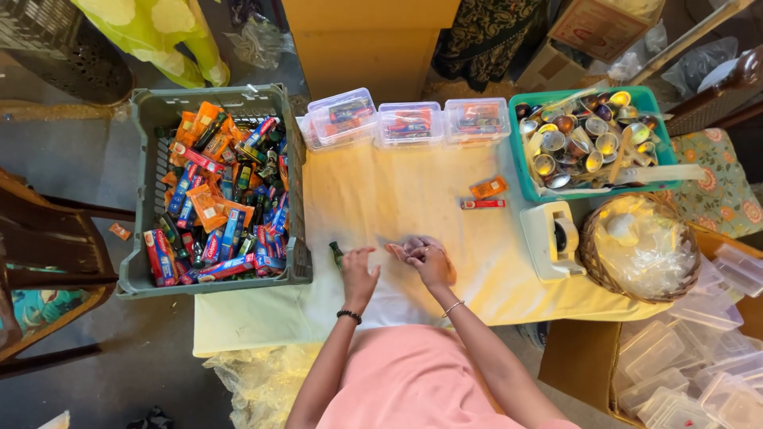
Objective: The person wipes a table with a cloth, then picks up small snack packets and a bottle from a basket. They place the items into a clear plastic container and close the lid.
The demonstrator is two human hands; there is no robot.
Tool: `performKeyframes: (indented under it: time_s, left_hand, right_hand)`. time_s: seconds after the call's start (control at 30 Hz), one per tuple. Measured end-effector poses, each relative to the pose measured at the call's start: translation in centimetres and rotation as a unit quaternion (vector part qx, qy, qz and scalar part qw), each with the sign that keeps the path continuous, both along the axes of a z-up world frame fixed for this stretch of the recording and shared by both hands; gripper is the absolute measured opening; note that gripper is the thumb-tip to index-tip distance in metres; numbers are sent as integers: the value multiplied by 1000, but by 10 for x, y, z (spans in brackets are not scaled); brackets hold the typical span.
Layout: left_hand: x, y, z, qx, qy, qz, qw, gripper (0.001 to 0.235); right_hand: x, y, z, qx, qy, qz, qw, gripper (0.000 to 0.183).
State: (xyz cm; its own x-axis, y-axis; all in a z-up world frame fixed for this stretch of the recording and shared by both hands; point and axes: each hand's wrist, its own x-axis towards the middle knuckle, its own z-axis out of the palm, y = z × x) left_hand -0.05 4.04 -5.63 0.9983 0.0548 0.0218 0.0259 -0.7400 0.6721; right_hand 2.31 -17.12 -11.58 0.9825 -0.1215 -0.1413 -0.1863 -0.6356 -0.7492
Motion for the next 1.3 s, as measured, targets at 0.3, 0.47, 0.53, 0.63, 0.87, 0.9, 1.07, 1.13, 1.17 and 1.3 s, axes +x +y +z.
performKeyframes:
  time_s: [0.3, 0.47, 0.53, 0.63, 0.87, 0.9, 1.07, 1.13, 1.17, 1.3]
  left_hand:
    - [20, -60, -7, -124, 60, 15, 990, 49]
    - [24, -70, -72, -163, 133, 74, 975, 39]
    - [26, -71, -95, -179, 111, 87, 974, 32]
    - [27, -71, -98, -191, 123, 89, 970, 27]
    - [39, -47, -82, -218, 113, 102, 964, 18]
    - [39, -40, -71, -215, 138, 109, 960, 20]
    - [57, 3, -66, -256, 178, 110, 944, 24]
    - [65, 15, -49, -261, 201, 122, 936, 25]
    - [68, 19, -33, -258, 209, 149, 932, 24]
    - [77, 39, -15, -308, 185, 200, 911, 27]
  right_hand:
    - [0, 10, 15, -8, -3, -15, 1000, 25]
    - [4, 13, -2, -31, -33, -56, 997, 24]
    - [6, 12, -5, -23, -22, -63, 998, 21]
    - [9, 9, -12, 8, 38, -73, 997, 20]
    - [33, -42, -69, 149, -9, -156, 976, 14]
    - [37, -55, -72, 154, -20, -167, 974, 11]
    - [70, -80, 5, 338, 56, -210, 916, 10]
    - [85, -82, 30, 343, 61, -203, 915, 10]
    - [92, -82, 37, 325, 60, -185, 925, 11]
    - [114, -72, 75, 314, 99, -155, 932, 14]
